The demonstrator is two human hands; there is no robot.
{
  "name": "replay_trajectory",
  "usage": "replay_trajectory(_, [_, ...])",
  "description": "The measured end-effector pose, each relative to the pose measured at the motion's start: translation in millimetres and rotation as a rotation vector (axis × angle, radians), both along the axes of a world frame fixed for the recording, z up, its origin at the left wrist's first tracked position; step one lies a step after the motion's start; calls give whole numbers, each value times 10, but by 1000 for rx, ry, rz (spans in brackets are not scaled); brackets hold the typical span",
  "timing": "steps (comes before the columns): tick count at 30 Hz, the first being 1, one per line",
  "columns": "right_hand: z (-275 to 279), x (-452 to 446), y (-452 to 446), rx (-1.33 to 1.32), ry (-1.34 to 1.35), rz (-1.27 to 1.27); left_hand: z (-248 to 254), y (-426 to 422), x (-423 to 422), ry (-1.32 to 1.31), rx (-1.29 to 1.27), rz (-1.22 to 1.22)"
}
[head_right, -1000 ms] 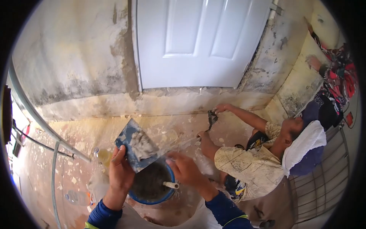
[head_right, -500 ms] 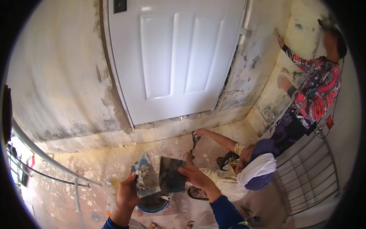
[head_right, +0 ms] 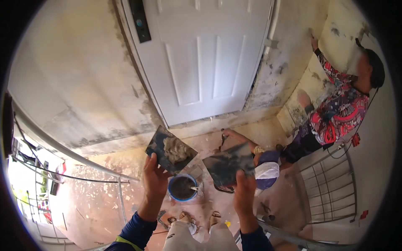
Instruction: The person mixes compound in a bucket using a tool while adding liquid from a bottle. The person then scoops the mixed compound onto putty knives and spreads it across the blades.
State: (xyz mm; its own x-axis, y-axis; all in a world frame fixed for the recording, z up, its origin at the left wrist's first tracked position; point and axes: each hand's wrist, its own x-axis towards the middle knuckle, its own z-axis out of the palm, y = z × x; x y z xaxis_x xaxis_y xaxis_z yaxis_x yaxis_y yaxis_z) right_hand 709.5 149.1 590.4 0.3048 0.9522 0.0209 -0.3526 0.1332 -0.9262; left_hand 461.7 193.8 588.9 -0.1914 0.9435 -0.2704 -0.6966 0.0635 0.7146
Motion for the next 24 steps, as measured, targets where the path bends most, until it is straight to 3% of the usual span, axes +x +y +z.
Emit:
replay_trajectory(2, [431,-37,-184,46,61,56,299,-29,139,-16,31,34])
replay_trajectory(5, [502,-219,-422,-55,239,112,681,-179,326,-89,74,101])
replay_trajectory(8, [511,-269,-475,-64,341,394,910,-322,420,-78,155,90])
replay_trajectory(9, [635,-311,-473,-67,357,351,941,-378,432,-41,209,59])
replay_trajectory(12, [1034,-391,-389,-92,426,287,947,-579,499,218,331,25])
replay_trajectory(14, [1167,-307,-390,-127,505,325,797,-691,373,566,521,92])
replay_trajectory(16, [1354,-268,-437,-161,547,325,993,-769,261,1029,834,157])
replay_trajectory(17, [1428,-253,-441,-176,565,334,1010,-817,189,1124,896,143])
replay_trajectory(20, [1463,-170,-476,-37,497,392,771,-980,58,1085,765,-10])
replay_trajectory(21, [1471,-151,-498,-32,459,360,726,-1035,49,1197,676,-28])
replay_trajectory(24, [1369,-99,-466,84,-388,133,580,-1117,196,294,124,-109])
